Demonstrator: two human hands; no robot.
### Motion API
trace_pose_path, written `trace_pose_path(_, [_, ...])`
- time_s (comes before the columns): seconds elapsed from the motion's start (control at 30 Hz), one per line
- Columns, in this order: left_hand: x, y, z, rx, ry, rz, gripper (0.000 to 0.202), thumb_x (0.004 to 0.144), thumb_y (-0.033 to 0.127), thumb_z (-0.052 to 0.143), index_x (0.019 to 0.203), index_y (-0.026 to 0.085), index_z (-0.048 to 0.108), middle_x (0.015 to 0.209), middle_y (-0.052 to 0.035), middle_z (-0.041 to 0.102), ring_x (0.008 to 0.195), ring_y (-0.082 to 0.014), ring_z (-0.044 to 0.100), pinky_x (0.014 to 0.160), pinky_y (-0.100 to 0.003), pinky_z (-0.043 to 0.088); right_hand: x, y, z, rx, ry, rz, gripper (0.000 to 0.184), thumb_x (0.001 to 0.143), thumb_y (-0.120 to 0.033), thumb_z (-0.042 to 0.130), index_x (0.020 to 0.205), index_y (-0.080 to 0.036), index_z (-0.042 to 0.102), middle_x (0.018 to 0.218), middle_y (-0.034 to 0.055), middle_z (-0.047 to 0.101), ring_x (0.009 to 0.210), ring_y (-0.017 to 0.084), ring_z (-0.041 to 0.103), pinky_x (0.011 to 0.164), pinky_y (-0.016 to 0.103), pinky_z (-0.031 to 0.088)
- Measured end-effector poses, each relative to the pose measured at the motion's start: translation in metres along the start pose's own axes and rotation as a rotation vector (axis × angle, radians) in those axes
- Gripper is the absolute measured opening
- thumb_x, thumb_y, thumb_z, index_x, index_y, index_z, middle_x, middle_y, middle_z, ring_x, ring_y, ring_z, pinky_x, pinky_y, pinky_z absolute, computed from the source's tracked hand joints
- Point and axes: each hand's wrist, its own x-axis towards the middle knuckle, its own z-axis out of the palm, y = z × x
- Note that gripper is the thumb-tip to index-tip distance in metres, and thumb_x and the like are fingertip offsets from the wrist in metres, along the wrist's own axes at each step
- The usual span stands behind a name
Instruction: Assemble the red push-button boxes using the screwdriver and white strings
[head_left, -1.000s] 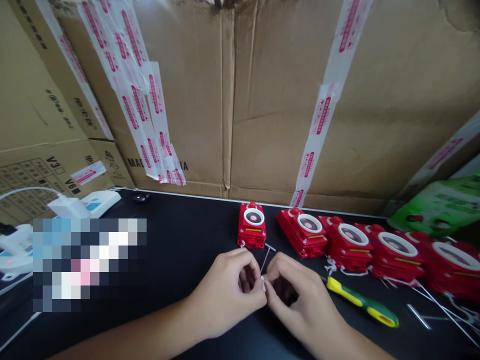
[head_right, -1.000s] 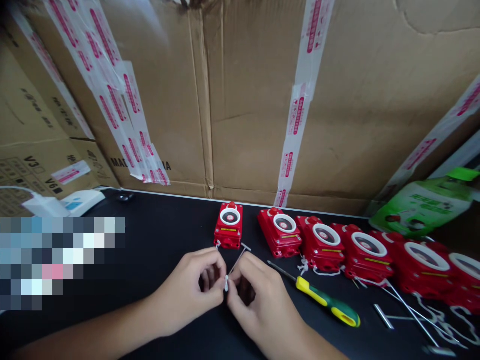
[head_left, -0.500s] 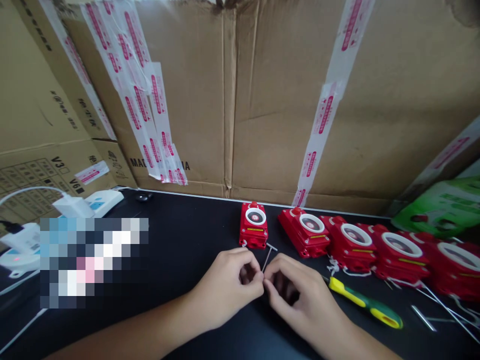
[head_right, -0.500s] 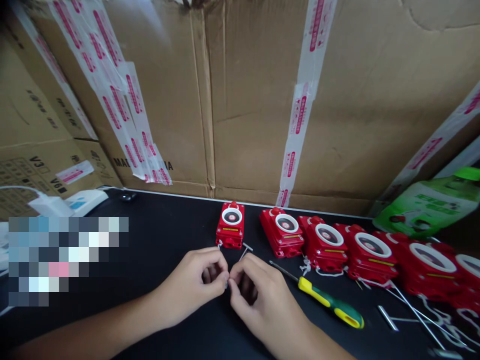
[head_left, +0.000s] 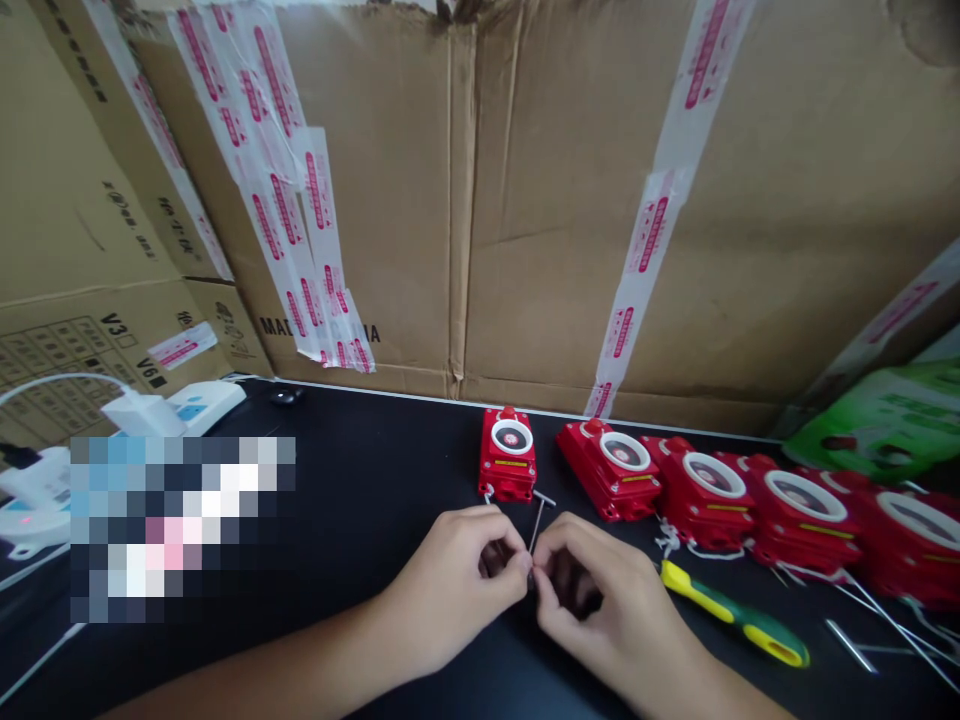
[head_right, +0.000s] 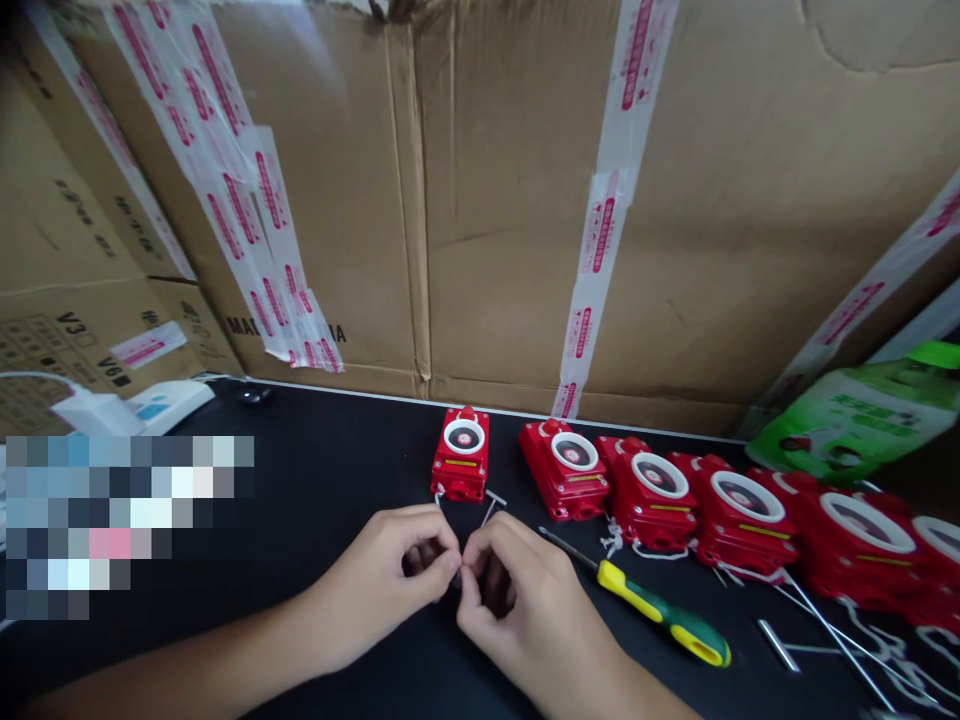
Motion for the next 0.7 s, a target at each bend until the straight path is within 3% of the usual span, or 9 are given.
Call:
trace_pose_path(0.47, [-0.0016, -0.0019, 0.0071, 0.043, 0.028, 0.041, 0.006, 0.079, 0.014, 0.068, 0.075, 0.018, 0.07, 0.074, 0.0032, 0.064, 0.063, -0.0097, 0.057, 0.059, -0.02, 0.043, -0.0055, 0.0038, 0.0022, -0.145, -0.007, -0.084, 0.015, 0.088, -0.006, 0.054, 0.088, -0.021, 0.057, 0.078, -0.0012, 0.059, 0.059, 0.01, 0.058, 0.053, 0.021, 0.043])
trace_pose_path(0.7, [0.0016, -0.0048, 0.0099, -0.021, 0.061, -0.018, 0.007, 0.072, 0.014, 0.069, 0.076, 0.016, 0.074, 0.068, 0.0029, 0.064, 0.057, -0.0097, 0.056, 0.055, -0.02, 0.044, -0.0025, 0.0012, 0.0023, -0.147, 0.005, -0.111, 0.015, 0.088, -0.006, 0.053, 0.088, -0.021, 0.057, 0.077, -0.0004, 0.058, 0.061, 0.011, 0.058, 0.054, 0.021, 0.044])
